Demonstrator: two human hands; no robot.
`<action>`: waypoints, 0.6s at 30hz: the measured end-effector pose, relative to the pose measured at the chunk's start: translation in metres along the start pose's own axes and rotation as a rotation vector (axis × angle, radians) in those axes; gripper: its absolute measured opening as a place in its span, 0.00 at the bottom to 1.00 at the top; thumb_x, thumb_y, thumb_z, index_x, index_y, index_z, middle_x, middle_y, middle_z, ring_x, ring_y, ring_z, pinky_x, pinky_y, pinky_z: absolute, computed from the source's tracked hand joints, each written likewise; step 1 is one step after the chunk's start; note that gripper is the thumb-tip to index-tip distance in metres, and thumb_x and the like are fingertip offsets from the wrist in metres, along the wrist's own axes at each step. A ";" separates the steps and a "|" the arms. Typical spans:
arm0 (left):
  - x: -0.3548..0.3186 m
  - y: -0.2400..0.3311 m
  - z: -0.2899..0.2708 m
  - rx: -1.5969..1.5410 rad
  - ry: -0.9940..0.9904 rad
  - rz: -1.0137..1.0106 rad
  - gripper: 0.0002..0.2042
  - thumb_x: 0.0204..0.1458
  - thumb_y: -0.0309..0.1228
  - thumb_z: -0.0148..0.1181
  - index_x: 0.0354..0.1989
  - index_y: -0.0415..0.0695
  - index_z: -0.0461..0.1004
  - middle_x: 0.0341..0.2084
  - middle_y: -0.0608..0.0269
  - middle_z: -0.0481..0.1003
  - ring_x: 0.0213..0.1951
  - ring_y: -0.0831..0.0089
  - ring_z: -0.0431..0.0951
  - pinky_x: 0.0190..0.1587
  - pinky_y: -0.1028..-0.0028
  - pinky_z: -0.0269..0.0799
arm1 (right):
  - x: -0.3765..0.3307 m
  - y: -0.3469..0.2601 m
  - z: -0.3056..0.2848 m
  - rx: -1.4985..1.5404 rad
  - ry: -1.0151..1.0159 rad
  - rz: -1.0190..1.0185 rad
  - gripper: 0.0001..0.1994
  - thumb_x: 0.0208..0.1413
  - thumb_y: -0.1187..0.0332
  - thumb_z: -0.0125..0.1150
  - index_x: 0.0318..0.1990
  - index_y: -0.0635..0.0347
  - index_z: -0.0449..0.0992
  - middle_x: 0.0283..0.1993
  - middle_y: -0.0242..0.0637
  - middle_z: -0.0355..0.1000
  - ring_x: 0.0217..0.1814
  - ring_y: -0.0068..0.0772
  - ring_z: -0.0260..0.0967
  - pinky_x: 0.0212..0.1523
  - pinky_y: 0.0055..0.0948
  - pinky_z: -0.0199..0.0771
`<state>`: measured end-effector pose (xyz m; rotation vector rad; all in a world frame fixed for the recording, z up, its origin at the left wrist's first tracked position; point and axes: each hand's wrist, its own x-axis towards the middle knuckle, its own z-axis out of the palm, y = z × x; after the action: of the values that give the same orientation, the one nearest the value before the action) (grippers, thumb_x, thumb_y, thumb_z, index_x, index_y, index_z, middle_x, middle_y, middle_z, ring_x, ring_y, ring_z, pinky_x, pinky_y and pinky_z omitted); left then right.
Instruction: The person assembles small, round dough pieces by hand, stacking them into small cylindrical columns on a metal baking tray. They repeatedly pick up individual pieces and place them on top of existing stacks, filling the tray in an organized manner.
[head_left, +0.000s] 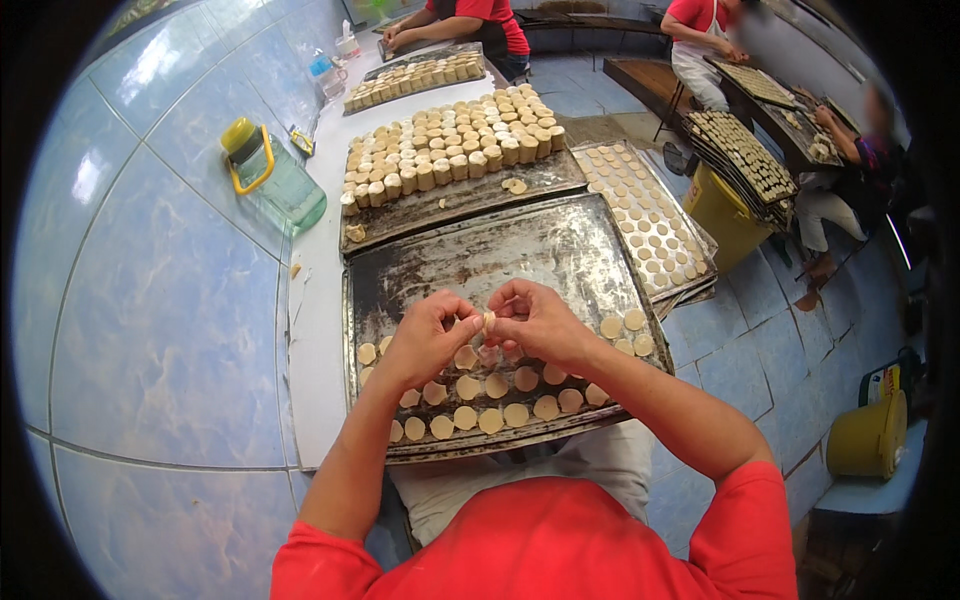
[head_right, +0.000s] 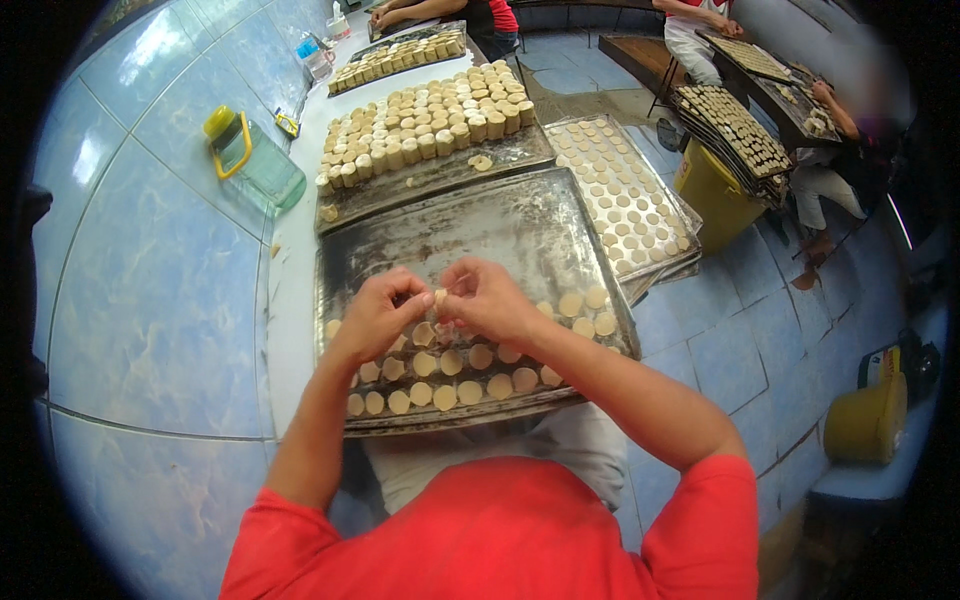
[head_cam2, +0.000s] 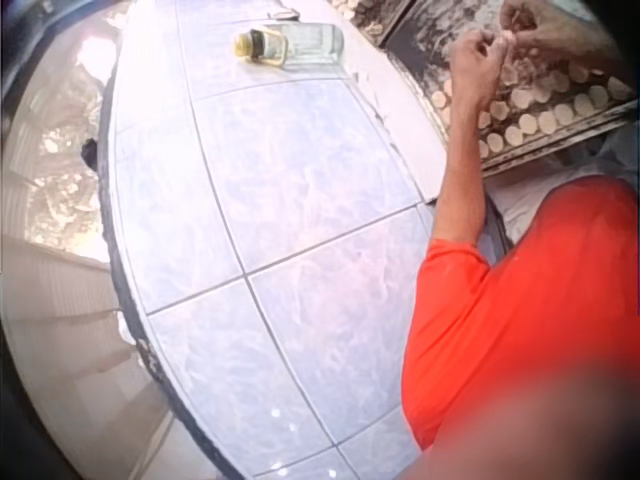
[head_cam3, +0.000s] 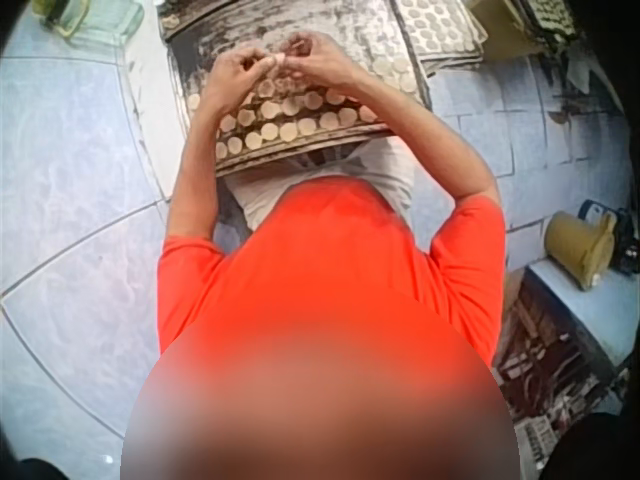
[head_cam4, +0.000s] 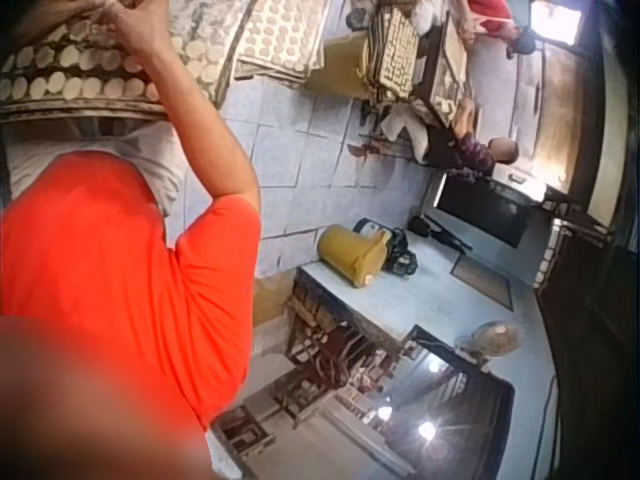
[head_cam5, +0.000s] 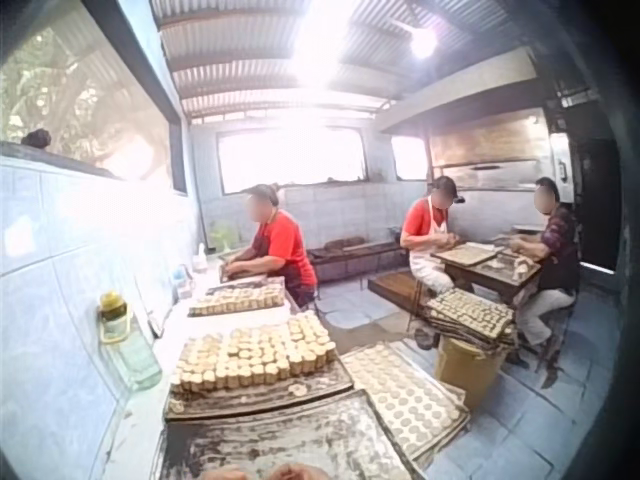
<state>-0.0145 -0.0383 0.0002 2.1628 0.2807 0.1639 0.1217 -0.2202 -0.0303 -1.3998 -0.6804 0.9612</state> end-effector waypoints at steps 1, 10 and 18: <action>0.003 0.002 0.001 0.039 0.010 -0.025 0.14 0.61 0.38 0.70 0.38 0.37 0.84 0.35 0.58 0.77 0.37 0.64 0.78 0.42 0.65 0.74 | -0.002 -0.001 -0.004 -0.025 0.030 0.038 0.15 0.66 0.66 0.72 0.53 0.63 0.75 0.40 0.33 0.81 0.38 0.22 0.81 0.32 0.21 0.77; 0.012 0.020 0.014 -0.008 -0.044 -0.026 0.12 0.62 0.35 0.68 0.37 0.37 0.82 0.34 0.61 0.76 0.34 0.74 0.76 0.39 0.72 0.73 | -0.016 -0.008 -0.023 -0.107 0.068 -0.026 0.11 0.61 0.65 0.70 0.36 0.64 0.78 0.35 0.40 0.84 0.34 0.22 0.81 0.30 0.24 0.76; 0.025 0.032 0.032 0.149 -0.030 -0.079 0.13 0.62 0.37 0.68 0.37 0.37 0.82 0.35 0.57 0.77 0.35 0.68 0.77 0.40 0.67 0.74 | -0.024 -0.003 -0.047 -0.117 0.122 0.015 0.12 0.65 0.63 0.71 0.40 0.63 0.79 0.37 0.33 0.83 0.36 0.19 0.79 0.33 0.22 0.76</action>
<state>0.0207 -0.0747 0.0091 2.2951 0.3709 0.0668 0.1514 -0.2644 -0.0280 -1.5548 -0.6444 0.8513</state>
